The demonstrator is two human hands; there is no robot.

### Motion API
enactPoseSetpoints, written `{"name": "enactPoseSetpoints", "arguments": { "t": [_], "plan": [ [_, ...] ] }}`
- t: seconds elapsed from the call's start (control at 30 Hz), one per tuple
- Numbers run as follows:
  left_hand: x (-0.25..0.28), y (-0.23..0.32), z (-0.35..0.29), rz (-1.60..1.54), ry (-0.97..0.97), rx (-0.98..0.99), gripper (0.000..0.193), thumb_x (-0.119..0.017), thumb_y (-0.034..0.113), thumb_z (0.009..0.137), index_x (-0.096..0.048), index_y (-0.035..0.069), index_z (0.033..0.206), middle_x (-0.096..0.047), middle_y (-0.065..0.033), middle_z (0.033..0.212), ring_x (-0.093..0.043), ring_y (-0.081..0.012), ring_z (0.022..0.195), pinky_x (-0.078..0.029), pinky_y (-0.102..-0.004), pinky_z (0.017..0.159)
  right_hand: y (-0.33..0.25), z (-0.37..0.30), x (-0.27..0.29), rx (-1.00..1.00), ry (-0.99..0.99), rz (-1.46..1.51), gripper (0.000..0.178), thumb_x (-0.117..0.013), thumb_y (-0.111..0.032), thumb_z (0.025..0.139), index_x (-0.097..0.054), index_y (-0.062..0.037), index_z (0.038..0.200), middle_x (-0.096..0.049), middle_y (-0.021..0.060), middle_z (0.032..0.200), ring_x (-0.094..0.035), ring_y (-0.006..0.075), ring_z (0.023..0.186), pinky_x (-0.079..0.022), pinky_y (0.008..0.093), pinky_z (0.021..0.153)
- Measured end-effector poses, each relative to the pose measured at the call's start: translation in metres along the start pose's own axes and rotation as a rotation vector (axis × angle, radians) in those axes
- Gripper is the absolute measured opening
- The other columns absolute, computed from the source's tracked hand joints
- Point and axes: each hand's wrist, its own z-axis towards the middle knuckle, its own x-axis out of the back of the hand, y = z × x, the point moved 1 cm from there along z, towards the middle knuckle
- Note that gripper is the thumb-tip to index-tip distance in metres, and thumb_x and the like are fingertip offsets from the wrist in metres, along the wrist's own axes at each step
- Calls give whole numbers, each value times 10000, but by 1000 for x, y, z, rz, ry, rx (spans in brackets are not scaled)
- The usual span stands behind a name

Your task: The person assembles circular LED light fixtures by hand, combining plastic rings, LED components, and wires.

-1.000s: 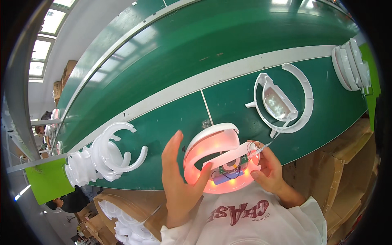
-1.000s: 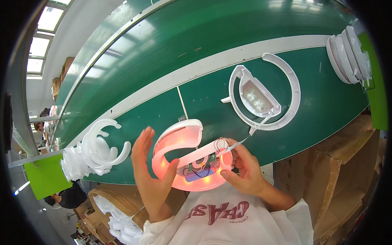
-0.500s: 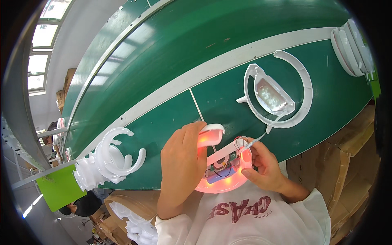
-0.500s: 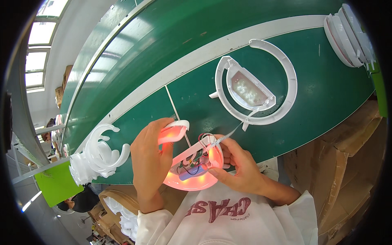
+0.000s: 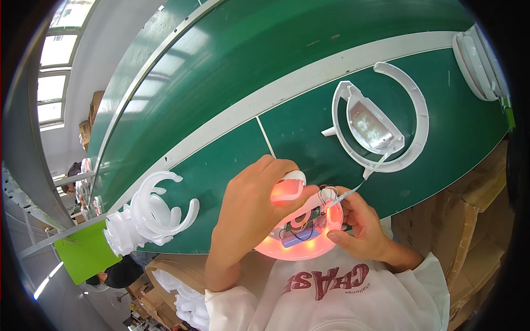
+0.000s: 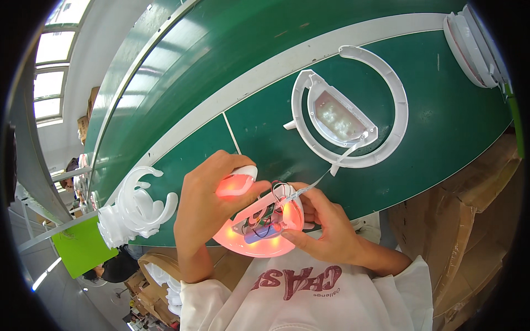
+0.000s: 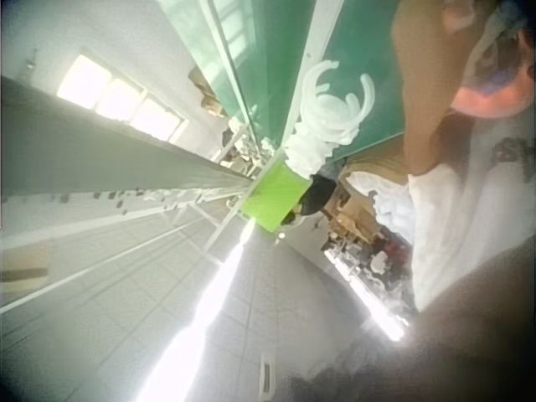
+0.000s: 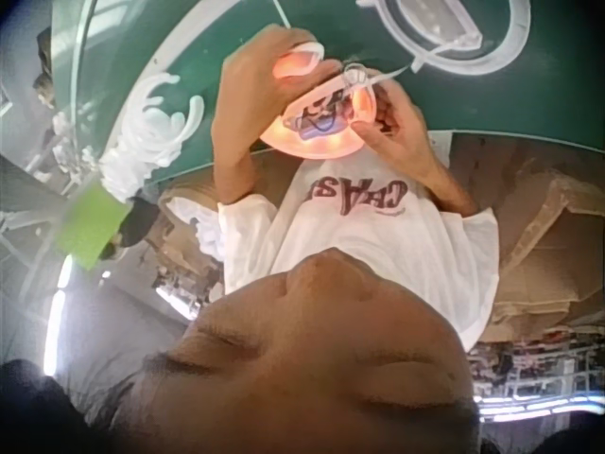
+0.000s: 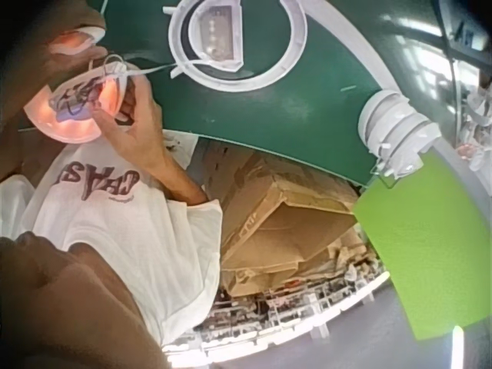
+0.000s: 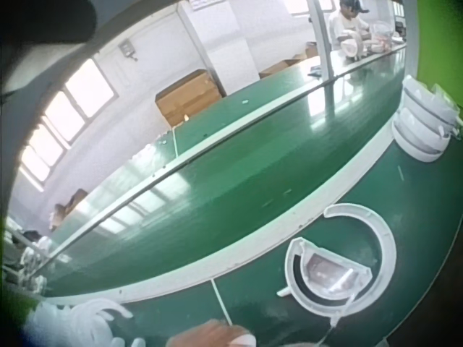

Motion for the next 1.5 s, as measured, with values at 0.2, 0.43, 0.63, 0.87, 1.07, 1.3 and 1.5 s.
{"name": "enactPoseSetpoints", "arguments": {
  "t": [0.2,0.43,0.63,0.87,1.07,1.3,1.5],
  "plan": [
    [-3,0,-4,38,12,-63,334,-883,110,638,-685,47,899,-635,-69,793,-601,-237,655,-481,-325,582,-2,-2,0,-13,-5,-2,670,-696,-134,911,-323,33,1442,-589,189,1283,-628,220,1162,-512,362,995],
    [7,-16,-6,-216,-88,-26,559,-876,198,664,-662,38,1155,-684,-103,1001,-678,-240,865,-531,-332,721,0,-2,0,6,47,-17,645,-687,-123,916,-342,32,1438,-584,177,1298,-633,220,1155,-520,360,982],
    [6,-52,-71,-698,107,229,548,-703,324,903,-555,0,1319,-641,-130,1189,-634,-200,1030,-510,-318,867,-5,-2,-5,-34,17,-6,657,-685,-146,925,-332,21,1453,-579,161,1308,-638,214,1145,-515,360,981],
    [-26,-42,-89,-586,287,387,330,-574,275,1000,-636,-4,1166,-646,-54,920,-566,-123,724,-464,-262,683,-16,2,-10,-83,45,-178,577,-665,-198,945,-415,21,1417,-628,150,1208,-665,207,1076,-524,329,928],
    [-11,-58,-79,-531,266,454,302,-658,238,944,-670,0,1130,-639,-82,929,-577,-175,780,-458,-301,719,-33,12,-10,138,98,-1039,450,-608,-154,935,-533,15,1345,-593,128,929,-624,257,734,-496,339,656],
    [-14,-48,-60,137,430,48,303,-746,167,835,-700,39,1106,-622,-75,1065,-552,-280,978,-425,-376,833,-48,30,3,82,141,-1068,373,-575,-53,917,-595,-2,1286,-567,102,840,-571,265,647,-456,365,577],
    [-44,-7,-79,45,357,-324,289,-777,91,726,-721,62,1008,-623,-41,1054,-586,-226,874,-442,-334,716,-54,59,3,184,59,-1051,225,-617,-75,901,-657,-6,1111,-611,87,871,-607,264,657,-476,367,567]
  ]
}}
